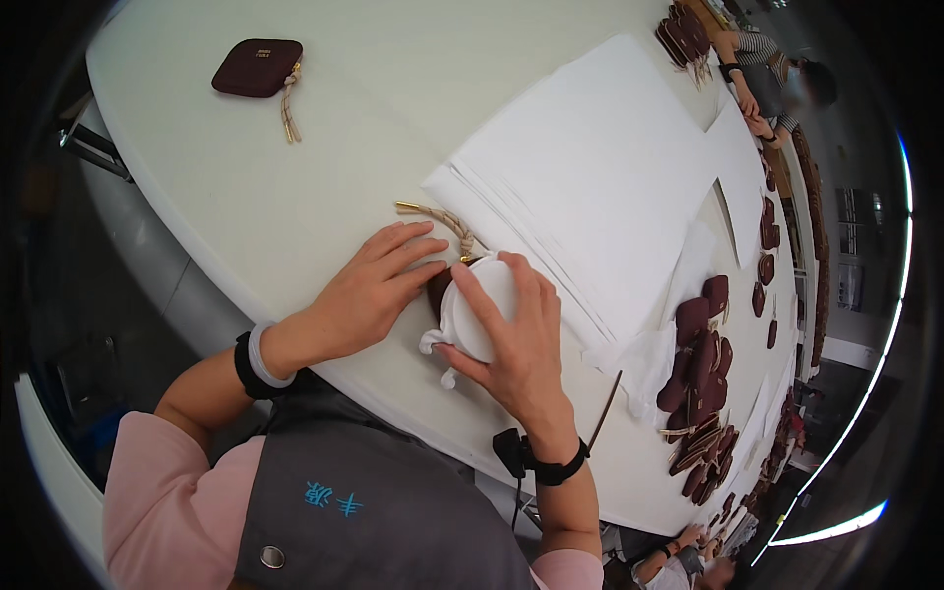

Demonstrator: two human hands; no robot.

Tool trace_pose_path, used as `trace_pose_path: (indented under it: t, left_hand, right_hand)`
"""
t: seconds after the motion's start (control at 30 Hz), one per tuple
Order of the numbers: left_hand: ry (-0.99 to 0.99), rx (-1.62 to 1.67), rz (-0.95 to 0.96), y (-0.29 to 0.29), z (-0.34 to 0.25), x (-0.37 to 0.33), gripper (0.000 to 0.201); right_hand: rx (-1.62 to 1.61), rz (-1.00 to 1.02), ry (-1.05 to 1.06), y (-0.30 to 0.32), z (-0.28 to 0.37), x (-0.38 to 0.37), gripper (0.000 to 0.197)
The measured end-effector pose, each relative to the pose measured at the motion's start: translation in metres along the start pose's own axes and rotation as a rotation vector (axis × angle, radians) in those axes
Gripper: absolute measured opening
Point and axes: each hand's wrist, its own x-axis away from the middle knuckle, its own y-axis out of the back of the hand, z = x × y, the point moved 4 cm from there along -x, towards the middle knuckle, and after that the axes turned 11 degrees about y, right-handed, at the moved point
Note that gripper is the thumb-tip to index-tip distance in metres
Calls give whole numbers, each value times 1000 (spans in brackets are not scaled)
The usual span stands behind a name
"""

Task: The person repeatedly stuffs white tissue paper into small maroon zippered pouches on a white table. They open the pouches, insert the paper, and zip them closed, handling the items one at a time. The person also wipes the exterior of the pouches with a white cloth during the process.

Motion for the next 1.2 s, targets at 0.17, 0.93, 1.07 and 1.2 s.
trace_pose_path:
  t: [0.17,0.93,1.07,1.2]
  left_hand:
    - [4,13,-16,-2,5,4,39]
    - [4,53,35,0,-3,-3,35]
    - [-5,65,59,0,-2,-4,32]
    - [10,56,54,2,-2,-2,31]
  right_hand:
    - [-180,-675,10,23,9,15,89]
    - [-40,-689,-44,29,5,64,79]
    - [-57,-14,-96,5,-5,52,88]
    - [-63,-559,-116,59,-12,47,89]
